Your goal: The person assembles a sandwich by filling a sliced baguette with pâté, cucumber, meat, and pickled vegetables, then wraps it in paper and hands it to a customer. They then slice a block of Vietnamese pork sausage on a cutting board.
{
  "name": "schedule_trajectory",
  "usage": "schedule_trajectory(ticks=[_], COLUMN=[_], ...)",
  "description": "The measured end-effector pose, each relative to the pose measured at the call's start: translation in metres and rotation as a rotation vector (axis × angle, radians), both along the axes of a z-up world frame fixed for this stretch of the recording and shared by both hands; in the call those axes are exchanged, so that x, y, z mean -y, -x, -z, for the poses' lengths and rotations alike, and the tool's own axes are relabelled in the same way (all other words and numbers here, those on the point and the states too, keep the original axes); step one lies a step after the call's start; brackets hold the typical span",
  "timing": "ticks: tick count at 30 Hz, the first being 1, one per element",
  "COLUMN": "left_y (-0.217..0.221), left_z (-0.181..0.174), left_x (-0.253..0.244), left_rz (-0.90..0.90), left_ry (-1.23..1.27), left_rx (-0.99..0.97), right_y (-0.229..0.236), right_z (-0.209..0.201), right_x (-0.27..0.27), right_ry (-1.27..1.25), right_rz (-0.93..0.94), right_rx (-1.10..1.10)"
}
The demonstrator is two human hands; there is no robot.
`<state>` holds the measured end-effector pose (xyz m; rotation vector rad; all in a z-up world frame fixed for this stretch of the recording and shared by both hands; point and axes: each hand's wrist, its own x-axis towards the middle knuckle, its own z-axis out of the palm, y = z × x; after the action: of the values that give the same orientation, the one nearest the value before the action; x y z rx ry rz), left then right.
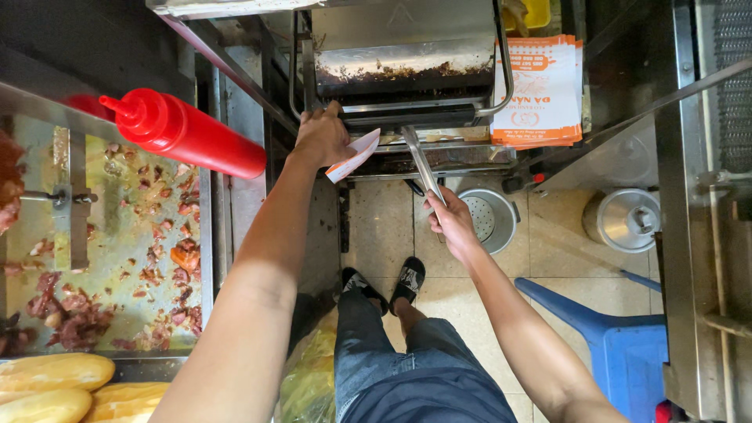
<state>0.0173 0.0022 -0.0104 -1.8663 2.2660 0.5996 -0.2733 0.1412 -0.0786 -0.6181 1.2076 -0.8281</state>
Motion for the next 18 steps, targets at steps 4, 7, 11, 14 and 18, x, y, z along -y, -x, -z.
schedule_trajectory(ticks=[4,7,11,14,18], left_y=[0.000,0.002,0.005,0.005,0.002], left_z=[-0.004,-0.007,-0.010,-0.013,-0.011], left_x=[-0.001,0.001,0.003,0.004,0.004], left_rz=[0.026,0.028,0.029,0.029,0.038], left_ry=[0.028,-0.025,-0.033,-0.034,-0.020], left_rx=[0.001,0.054,0.065,0.064,0.048], right_y=[-0.002,-0.003,-0.011,-0.015,-0.017], right_z=[0.001,0.000,0.000,0.001,0.005], right_x=[0.002,0.007,0.015,0.020,0.024], right_ry=[0.000,-0.036,-0.004,0.006,0.017], right_rz=[0.009,0.040,0.079,0.099,0.119], right_rx=[0.022,0.035,0.069,0.064,-0.005])
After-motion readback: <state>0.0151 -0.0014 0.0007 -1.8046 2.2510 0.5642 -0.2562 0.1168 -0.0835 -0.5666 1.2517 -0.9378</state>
